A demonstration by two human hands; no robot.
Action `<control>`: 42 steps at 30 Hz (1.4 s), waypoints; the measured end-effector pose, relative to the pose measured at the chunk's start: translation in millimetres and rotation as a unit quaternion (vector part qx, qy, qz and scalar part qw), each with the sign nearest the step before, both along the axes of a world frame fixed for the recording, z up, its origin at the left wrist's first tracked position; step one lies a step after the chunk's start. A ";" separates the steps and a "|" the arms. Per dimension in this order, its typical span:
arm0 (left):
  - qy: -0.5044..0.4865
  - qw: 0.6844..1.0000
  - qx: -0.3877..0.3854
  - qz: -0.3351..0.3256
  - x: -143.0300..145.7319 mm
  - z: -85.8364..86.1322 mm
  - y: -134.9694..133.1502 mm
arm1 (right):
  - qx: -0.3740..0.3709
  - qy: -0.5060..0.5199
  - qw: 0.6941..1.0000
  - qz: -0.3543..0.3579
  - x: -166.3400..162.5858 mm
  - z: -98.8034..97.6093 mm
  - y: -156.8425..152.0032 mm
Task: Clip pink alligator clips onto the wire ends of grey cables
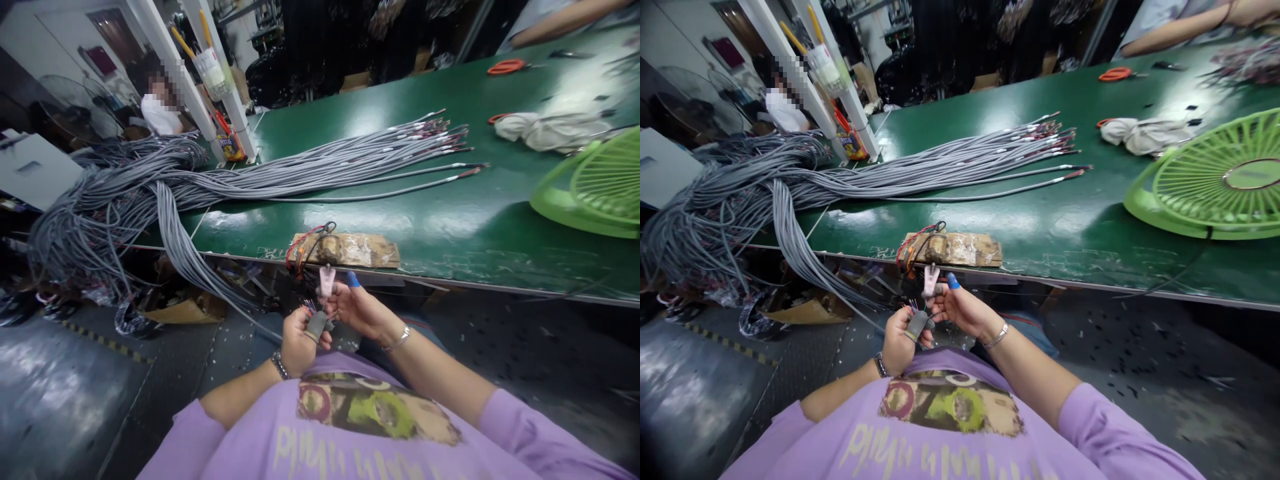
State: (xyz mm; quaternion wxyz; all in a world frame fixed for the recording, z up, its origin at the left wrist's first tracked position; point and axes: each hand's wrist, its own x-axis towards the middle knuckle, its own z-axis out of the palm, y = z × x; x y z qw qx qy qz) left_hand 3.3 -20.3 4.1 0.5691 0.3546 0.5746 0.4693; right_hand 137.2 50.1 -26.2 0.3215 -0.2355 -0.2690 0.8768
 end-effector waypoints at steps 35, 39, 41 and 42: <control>0.010 0.991 -0.012 -0.134 -9.8 -4.5 7.1 | 0.160 -0.218 0.962 -0.047 0.9 20.7 -30.4; 0.013 0.993 0.006 -0.118 -15.0 -6.2 3.0 | 0.223 -0.246 0.943 -0.012 -3.4 26.3 -20.7; 0.001 0.997 0.017 -0.078 -16.2 -11.5 0.4 | 0.233 -0.242 0.942 -0.017 -7.0 27.7 -18.9; -0.008 0.998 0.022 -0.055 -16.5 -15.0 -0.6 | 0.226 -0.226 0.947 -0.016 -9.1 28.0 -19.0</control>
